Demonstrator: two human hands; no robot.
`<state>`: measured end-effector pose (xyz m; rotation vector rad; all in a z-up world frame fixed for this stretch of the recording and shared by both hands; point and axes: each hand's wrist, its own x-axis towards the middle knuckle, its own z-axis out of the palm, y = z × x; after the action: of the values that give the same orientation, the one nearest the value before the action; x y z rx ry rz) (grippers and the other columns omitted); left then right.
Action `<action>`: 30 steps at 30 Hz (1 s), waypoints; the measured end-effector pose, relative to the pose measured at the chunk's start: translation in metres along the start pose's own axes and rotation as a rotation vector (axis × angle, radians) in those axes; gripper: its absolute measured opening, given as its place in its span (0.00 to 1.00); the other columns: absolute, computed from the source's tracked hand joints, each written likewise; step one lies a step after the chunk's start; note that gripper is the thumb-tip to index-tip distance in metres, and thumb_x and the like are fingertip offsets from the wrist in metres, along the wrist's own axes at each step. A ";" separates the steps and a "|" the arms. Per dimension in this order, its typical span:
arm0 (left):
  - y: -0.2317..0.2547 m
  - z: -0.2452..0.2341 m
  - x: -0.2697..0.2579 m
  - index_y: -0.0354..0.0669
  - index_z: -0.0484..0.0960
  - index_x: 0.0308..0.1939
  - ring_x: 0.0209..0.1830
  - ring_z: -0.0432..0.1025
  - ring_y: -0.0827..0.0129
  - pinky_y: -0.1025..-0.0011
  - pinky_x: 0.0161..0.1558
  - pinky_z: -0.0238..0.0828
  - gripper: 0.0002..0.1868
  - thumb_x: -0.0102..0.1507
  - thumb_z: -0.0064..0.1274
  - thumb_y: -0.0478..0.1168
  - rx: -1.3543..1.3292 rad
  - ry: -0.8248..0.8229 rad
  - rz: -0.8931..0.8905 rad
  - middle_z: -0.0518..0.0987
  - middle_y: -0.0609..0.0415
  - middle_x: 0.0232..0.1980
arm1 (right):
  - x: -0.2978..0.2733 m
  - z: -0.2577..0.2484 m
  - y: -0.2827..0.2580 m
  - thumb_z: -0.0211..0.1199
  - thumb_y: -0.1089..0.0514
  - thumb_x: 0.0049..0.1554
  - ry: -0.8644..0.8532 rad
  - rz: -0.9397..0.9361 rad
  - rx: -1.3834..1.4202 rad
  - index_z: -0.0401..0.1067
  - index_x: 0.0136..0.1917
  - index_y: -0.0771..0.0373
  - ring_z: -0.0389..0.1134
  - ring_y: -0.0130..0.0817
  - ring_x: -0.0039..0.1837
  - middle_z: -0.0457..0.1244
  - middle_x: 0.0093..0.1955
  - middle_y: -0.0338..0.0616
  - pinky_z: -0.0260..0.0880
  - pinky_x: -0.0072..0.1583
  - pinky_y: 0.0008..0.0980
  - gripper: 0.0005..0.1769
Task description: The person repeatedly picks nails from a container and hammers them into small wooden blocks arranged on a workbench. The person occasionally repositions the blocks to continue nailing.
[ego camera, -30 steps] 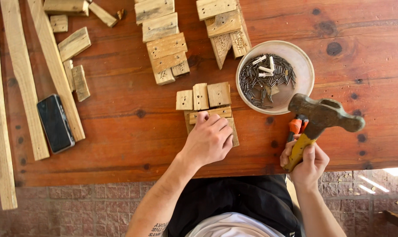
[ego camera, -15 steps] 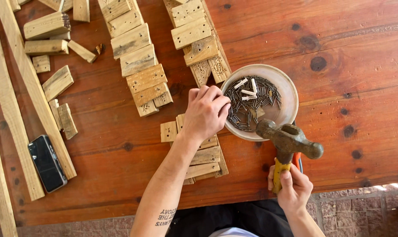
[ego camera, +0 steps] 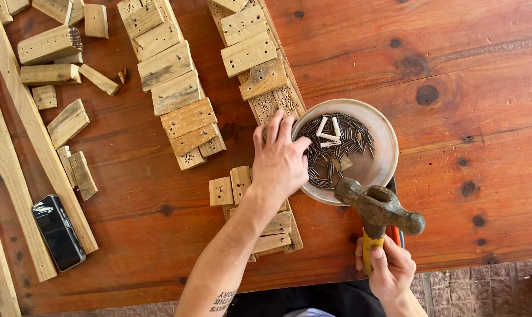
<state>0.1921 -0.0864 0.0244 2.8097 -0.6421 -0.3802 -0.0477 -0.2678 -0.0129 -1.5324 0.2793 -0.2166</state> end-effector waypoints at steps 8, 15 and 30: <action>0.012 -0.005 -0.005 0.55 0.86 0.36 0.77 0.52 0.47 0.38 0.73 0.42 0.07 0.55 0.61 0.39 0.005 -0.004 -0.057 0.66 0.41 0.73 | -0.001 0.000 0.002 0.53 0.47 0.65 0.021 0.013 0.008 0.70 0.47 0.75 0.59 0.31 0.24 0.63 0.32 0.53 0.58 0.27 0.26 0.25; 0.007 0.005 -0.003 0.58 0.87 0.36 0.71 0.57 0.53 0.39 0.72 0.40 0.07 0.55 0.63 0.39 -0.024 -0.026 -0.114 0.70 0.47 0.66 | -0.001 -0.001 0.002 0.53 0.47 0.65 0.019 0.012 0.011 0.70 0.48 0.76 0.60 0.31 0.24 0.63 0.32 0.52 0.60 0.28 0.26 0.25; -0.010 -0.020 -0.007 0.61 0.87 0.50 0.78 0.49 0.48 0.39 0.74 0.31 0.17 0.60 0.57 0.35 -0.274 -0.013 -0.115 0.66 0.44 0.73 | 0.001 0.002 -0.003 0.53 0.47 0.65 0.022 0.046 0.018 0.70 0.44 0.74 0.59 0.31 0.24 0.63 0.32 0.52 0.58 0.27 0.26 0.25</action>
<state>0.1962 -0.0718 0.0418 2.5899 -0.3969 -0.4695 -0.0456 -0.2660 -0.0098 -1.5047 0.3285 -0.1994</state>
